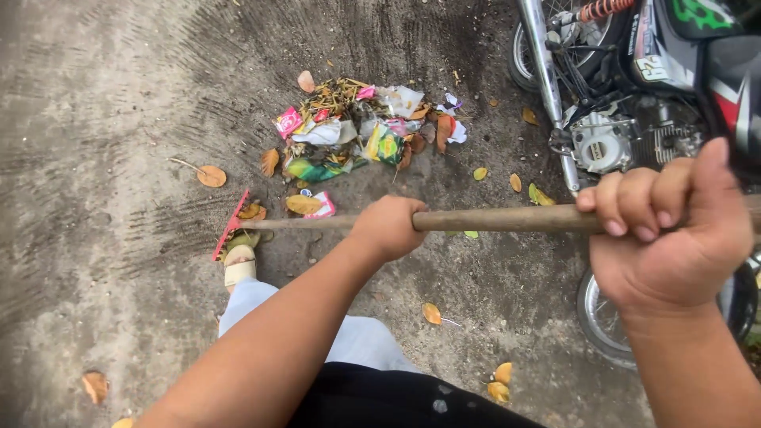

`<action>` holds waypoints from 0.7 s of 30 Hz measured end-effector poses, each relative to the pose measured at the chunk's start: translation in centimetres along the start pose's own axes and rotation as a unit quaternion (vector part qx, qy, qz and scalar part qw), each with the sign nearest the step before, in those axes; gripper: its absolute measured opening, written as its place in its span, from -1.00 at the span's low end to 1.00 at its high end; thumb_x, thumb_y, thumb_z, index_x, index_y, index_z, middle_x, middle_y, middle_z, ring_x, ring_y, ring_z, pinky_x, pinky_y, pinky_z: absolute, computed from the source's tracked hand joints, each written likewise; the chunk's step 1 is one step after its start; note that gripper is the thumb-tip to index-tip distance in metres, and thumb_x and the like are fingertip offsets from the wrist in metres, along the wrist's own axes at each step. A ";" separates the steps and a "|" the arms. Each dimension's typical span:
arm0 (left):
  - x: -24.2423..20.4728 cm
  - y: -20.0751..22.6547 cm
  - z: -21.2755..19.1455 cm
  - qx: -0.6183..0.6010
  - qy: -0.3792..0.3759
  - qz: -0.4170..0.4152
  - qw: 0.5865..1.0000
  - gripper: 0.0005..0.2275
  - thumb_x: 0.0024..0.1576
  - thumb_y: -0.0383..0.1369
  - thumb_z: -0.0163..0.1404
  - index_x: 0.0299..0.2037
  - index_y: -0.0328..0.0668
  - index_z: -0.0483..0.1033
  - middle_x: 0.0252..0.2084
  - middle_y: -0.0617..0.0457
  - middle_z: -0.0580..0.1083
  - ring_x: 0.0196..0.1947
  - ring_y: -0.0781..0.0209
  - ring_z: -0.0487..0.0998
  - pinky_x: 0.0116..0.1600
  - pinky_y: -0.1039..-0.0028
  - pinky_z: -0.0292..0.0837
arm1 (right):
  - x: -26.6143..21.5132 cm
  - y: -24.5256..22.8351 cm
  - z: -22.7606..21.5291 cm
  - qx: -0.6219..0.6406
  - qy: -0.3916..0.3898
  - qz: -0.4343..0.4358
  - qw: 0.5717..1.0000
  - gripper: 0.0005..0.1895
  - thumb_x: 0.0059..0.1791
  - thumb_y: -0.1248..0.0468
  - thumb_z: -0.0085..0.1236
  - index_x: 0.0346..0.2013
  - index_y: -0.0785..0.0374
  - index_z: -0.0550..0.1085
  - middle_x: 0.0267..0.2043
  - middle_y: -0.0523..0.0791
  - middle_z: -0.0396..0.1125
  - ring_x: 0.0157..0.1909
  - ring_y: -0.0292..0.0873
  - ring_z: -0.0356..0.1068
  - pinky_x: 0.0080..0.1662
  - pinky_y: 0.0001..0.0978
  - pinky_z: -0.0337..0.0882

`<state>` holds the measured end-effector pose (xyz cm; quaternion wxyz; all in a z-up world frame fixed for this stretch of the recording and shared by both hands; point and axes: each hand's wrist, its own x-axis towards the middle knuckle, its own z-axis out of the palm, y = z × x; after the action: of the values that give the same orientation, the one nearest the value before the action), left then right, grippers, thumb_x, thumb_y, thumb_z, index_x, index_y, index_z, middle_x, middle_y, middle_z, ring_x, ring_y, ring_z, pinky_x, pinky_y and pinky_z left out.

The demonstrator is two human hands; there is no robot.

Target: Raking leaves and trash into a pile in an outdoor yard.

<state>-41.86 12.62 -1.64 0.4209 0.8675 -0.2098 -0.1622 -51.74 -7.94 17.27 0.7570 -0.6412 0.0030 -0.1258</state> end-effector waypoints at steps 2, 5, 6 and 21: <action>-1.7 2.0 -0.2 0.014 -0.014 -0.024 1.000 -0.89 0.03 -0.28 0.07 -0.29 0.05 0.63 -0.27 -0.02 0.60 -0.20 -0.12 0.61 -0.04 0.11 0.51 | -0.7 -0.2 -1.8 0.028 0.000 -0.033 0.999 -0.46 0.27 0.01 -0.29 -0.58 0.07 0.13 -0.69 -0.23 -0.04 -0.48 -0.22 0.05 -0.05 -0.22 0.32; -5.3 3.1 -0.9 0.002 0.005 -0.039 0.999 -0.87 0.08 -0.20 0.04 -0.33 0.10 0.64 -0.31 -0.03 0.61 -0.25 -0.13 0.63 -0.03 0.10 0.52 | -1.0 0.7 -3.3 0.105 -0.039 -0.058 0.992 -0.39 0.39 0.14 -0.27 -0.58 0.12 0.04 -0.59 -0.22 -0.12 -0.51 -0.30 -0.14 -0.26 -0.47 0.06; -6.8 3.2 -1.5 0.005 0.011 -0.048 0.999 -0.87 0.09 -0.18 0.04 -0.32 0.10 0.64 -0.31 -0.05 0.61 -0.24 -0.14 0.62 -0.04 0.08 0.52 | -0.9 0.8 -2.1 0.115 -0.054 -0.047 0.991 -0.39 0.38 0.12 -0.28 -0.58 0.12 0.06 -0.61 -0.22 -0.11 -0.52 -0.30 -0.11 -0.25 -0.45 0.08; -42.9 -19.7 -9.3 0.172 0.106 -0.374 0.905 -0.88 0.07 -0.28 0.07 -0.22 0.05 0.57 -0.12 -0.02 0.57 -0.02 -0.10 0.57 0.04 0.10 0.48 | -16.5 12.7 26.9 0.019 -0.479 0.096 0.872 -0.62 0.20 0.12 -0.08 -0.39 0.31 0.40 -0.28 -0.05 0.41 -0.12 -0.14 0.41 0.13 -0.18 0.42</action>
<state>-69.97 51.23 -7.31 0.1931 0.9534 0.1508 -0.1764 -60.85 23.20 7.13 0.6860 -0.6050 -0.3009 0.2699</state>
